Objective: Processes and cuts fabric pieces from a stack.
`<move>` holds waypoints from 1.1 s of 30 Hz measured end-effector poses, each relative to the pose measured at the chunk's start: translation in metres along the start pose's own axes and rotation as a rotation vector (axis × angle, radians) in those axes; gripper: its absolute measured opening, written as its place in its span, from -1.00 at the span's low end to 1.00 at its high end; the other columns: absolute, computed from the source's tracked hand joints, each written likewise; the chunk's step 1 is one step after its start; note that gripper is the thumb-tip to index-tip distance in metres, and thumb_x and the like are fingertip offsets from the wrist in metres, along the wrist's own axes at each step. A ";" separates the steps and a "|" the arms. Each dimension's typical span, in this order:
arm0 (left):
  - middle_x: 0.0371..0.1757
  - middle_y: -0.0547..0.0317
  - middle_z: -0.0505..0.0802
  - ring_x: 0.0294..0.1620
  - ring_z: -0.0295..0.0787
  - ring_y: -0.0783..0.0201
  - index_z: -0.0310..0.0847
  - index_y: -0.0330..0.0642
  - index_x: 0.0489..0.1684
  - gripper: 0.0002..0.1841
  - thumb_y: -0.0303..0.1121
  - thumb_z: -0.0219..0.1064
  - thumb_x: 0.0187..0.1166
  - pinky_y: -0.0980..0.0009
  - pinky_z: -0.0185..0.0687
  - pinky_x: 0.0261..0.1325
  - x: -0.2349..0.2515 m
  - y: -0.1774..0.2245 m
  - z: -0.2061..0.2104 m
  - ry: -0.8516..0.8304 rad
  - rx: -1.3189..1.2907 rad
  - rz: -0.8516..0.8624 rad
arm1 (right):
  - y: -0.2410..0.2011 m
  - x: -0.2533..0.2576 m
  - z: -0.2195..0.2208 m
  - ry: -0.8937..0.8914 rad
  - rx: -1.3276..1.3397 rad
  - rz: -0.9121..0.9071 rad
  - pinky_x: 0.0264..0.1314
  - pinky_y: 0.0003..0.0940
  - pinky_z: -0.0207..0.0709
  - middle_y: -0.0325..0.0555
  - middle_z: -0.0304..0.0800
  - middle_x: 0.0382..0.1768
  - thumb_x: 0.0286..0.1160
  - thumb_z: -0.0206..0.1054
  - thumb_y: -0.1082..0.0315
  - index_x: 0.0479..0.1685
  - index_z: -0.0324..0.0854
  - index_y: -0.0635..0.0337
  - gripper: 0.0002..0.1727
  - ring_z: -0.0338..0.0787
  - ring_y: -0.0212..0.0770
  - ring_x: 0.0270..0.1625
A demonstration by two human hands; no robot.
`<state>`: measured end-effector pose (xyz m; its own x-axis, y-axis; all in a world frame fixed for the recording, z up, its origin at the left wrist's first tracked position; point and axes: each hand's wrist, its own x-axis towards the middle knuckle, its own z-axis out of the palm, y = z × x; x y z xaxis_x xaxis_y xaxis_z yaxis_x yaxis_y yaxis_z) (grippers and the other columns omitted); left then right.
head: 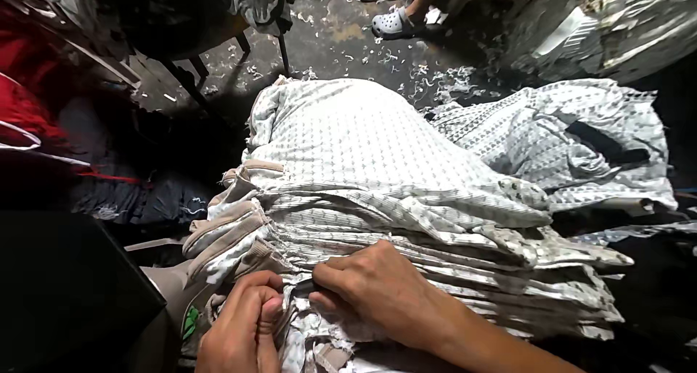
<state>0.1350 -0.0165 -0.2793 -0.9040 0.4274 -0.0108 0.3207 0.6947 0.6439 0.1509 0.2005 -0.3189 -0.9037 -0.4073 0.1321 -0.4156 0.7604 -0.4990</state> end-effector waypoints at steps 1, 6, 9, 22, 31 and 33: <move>-0.01 -0.10 0.85 0.07 0.81 0.28 0.67 -0.34 -0.37 -0.72 -0.38 0.17 0.73 0.46 0.71 0.14 0.000 -0.001 -0.002 -0.017 -0.023 0.006 | 0.000 0.000 0.000 0.003 0.006 0.005 -0.72 -0.27 0.38 -0.26 0.59 -0.64 0.76 0.13 -0.02 -0.35 0.67 0.02 -0.60 0.65 -0.21 -0.63; 0.00 -0.09 0.83 0.11 0.77 0.35 0.63 -0.35 -0.40 -0.70 -0.39 0.14 0.75 0.52 0.67 0.20 0.002 -0.004 -0.008 -0.054 -0.091 0.029 | -0.002 0.001 -0.002 0.017 0.020 0.006 -0.72 -0.26 0.39 -0.24 0.60 -0.63 0.75 0.11 -0.08 -0.33 0.67 0.05 -0.55 0.67 -0.20 -0.63; -0.01 -0.07 0.82 0.13 0.75 0.37 0.63 -0.34 -0.40 -0.68 -0.36 0.12 0.76 0.53 0.66 0.23 0.003 -0.005 -0.007 -0.040 -0.098 0.038 | -0.007 0.002 -0.001 -0.019 0.053 -0.035 -0.71 -0.25 0.40 -0.23 0.58 -0.61 0.78 0.08 -0.06 -0.34 0.64 0.05 -0.55 0.66 -0.19 -0.61; 0.52 -0.04 0.58 0.34 0.71 0.30 0.34 -0.44 0.48 -0.60 -0.40 0.14 0.76 0.40 0.69 0.35 0.013 -0.041 -0.072 0.265 -0.198 -0.097 | 0.005 -0.007 -0.010 0.000 0.458 0.181 -0.50 -0.25 0.55 -0.24 0.66 -0.57 0.73 0.18 -0.11 -0.14 0.73 0.10 -0.54 0.70 -0.28 -0.51; -0.10 -0.12 0.83 -0.01 0.76 0.06 0.82 -0.23 -0.17 -0.78 -0.23 0.41 0.60 0.12 0.57 0.12 -0.010 0.012 0.017 -0.140 0.091 0.222 | 0.016 0.000 -0.012 0.006 0.692 0.227 -0.56 -0.49 0.44 -0.36 0.58 -0.60 0.75 0.21 0.00 -0.20 0.71 0.10 -0.63 0.59 -0.46 -0.56; -0.13 0.01 0.84 0.01 0.77 0.22 0.78 -0.19 -0.28 -0.78 -0.24 0.35 0.65 0.31 0.63 0.17 -0.012 0.001 0.024 -0.116 0.080 0.192 | 0.014 -0.001 -0.013 -0.004 0.676 0.232 -0.57 -0.48 0.45 -0.37 0.58 -0.61 0.74 0.23 -0.01 -0.18 0.71 0.08 -0.64 0.59 -0.46 -0.57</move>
<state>0.1528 -0.0069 -0.2969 -0.7871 0.6166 0.0151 0.5094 0.6360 0.5798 0.1447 0.2178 -0.3147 -0.9602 -0.2757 -0.0442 -0.0570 0.3484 -0.9356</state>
